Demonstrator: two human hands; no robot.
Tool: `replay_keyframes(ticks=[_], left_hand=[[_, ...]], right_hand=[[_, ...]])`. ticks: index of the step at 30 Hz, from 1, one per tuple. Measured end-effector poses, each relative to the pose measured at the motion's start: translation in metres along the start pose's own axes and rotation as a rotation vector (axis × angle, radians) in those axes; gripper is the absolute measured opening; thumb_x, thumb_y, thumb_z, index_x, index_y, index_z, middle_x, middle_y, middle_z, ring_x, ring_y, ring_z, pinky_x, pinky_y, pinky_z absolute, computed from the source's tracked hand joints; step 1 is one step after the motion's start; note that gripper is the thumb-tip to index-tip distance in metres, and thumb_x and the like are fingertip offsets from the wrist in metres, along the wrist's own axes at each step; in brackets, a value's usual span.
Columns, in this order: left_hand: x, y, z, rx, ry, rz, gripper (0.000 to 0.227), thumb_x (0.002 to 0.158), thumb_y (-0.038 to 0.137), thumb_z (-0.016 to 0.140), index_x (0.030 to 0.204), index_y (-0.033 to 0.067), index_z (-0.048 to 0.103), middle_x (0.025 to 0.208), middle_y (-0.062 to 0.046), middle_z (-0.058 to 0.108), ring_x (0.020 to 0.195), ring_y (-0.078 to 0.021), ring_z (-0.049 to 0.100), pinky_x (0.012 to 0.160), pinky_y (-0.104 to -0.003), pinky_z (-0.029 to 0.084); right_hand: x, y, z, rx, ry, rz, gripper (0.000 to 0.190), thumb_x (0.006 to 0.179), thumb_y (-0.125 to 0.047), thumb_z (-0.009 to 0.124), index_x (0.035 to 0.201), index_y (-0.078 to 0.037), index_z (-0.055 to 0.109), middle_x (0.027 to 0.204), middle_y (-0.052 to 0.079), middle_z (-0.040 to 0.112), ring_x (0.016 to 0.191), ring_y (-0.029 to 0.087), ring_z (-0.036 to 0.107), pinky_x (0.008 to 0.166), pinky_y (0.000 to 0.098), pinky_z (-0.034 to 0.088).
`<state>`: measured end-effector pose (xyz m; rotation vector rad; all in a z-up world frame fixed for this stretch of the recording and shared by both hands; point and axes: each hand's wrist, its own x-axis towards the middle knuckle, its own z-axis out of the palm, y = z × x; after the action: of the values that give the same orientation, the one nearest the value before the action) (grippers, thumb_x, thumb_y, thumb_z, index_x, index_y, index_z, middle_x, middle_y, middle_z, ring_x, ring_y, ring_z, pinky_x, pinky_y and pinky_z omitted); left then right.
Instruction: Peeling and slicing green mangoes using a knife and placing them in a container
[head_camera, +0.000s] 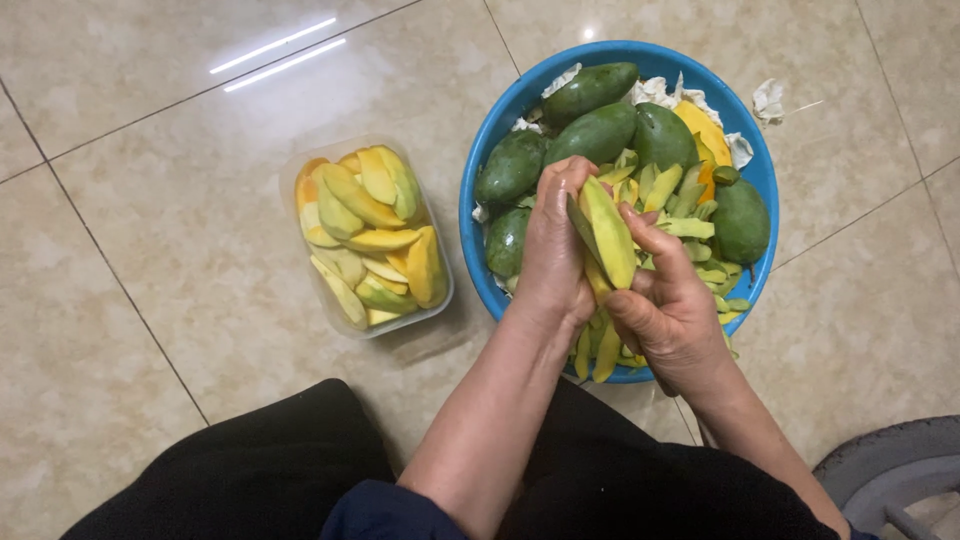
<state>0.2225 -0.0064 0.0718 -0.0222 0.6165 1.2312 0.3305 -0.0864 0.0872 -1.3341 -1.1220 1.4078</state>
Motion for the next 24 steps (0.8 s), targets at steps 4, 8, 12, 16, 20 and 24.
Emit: replay_keyframes(ticks=[4, 8, 12, 16, 20, 24], left_hand=[[0.006, -0.001, -0.014, -0.04, -0.018, -0.167, 0.03, 0.101, 0.037, 0.068, 0.111, 0.0102, 0.059, 0.087, -0.014, 0.067, 0.07, -0.0201, 0.071, 0.065, -0.03, 0.061], [0.014, -0.009, -0.026, -0.052, 0.043, -0.362, 0.029, 0.104, 0.036, 0.064, 0.108, 0.0076, 0.059, 0.088, -0.021, 0.07, 0.071, -0.0256, 0.074, 0.067, -0.037, 0.065], [0.037, -0.027, -0.043, 0.049, 0.088, -0.488, 0.028, 0.104, 0.031, 0.057, 0.12, 0.0083, 0.058, 0.107, -0.033, 0.069, 0.089, -0.0482, 0.075, 0.076, -0.063, 0.064], [0.034, -0.027, -0.048, 0.054, 0.073, -0.492, 0.027, 0.105, 0.033, 0.055, 0.116, 0.0085, 0.058, 0.104, -0.032, 0.07, 0.089, -0.0472, 0.075, 0.076, -0.062, 0.064], [0.032, -0.021, -0.047, 0.036, 0.06, -0.465, 0.028, 0.106, 0.036, 0.054, 0.112, 0.0089, 0.058, 0.1, -0.032, 0.071, 0.088, -0.046, 0.075, 0.076, -0.06, 0.065], [0.033, -0.02, -0.042, 0.022, 0.036, -0.458, 0.029, 0.107, 0.037, 0.053, 0.108, 0.0091, 0.058, 0.097, -0.031, 0.071, 0.088, -0.0451, 0.076, 0.076, -0.058, 0.066]], right_hand=[[0.003, 0.005, -0.002, -0.048, -0.01, -0.099, 0.076, 0.093, -0.018, 0.071, 0.161, -0.012, 0.037, 0.067, 0.009, 0.065, 0.037, 0.008, 0.051, 0.035, 0.0196, 0.045], [-0.009, -0.001, -0.01, -0.045, -0.058, 0.075, 0.097, 0.084, -0.006, 0.078, 0.168, -0.018, 0.029, 0.109, 0.012, 0.075, 0.088, 0.018, 0.072, 0.076, 0.0309, 0.062], [-0.006, -0.002, -0.026, -0.215, -0.08, 0.068, 0.103, 0.078, -0.004, 0.086, 0.166, -0.019, 0.035, 0.121, 0.009, 0.074, 0.1, 0.014, 0.064, 0.092, 0.037, 0.059], [-0.004, 0.007, -0.025, -0.195, -0.067, 0.068, 0.078, 0.084, -0.008, 0.078, 0.154, -0.006, 0.044, 0.162, 0.007, 0.047, 0.125, 0.025, 0.066, 0.105, 0.0327, 0.054], [0.004, 0.012, -0.022, 0.094, -0.068, -0.098, 0.077, 0.085, 0.002, 0.081, 0.155, -0.008, 0.05, 0.091, 0.009, 0.075, 0.085, 0.014, 0.069, 0.081, 0.0301, 0.06], [0.004, 0.015, -0.016, 0.119, -0.036, -0.116, 0.075, 0.085, 0.002, 0.082, 0.153, -0.005, 0.052, 0.092, 0.012, 0.077, 0.084, 0.013, 0.068, 0.08, 0.0297, 0.06]])
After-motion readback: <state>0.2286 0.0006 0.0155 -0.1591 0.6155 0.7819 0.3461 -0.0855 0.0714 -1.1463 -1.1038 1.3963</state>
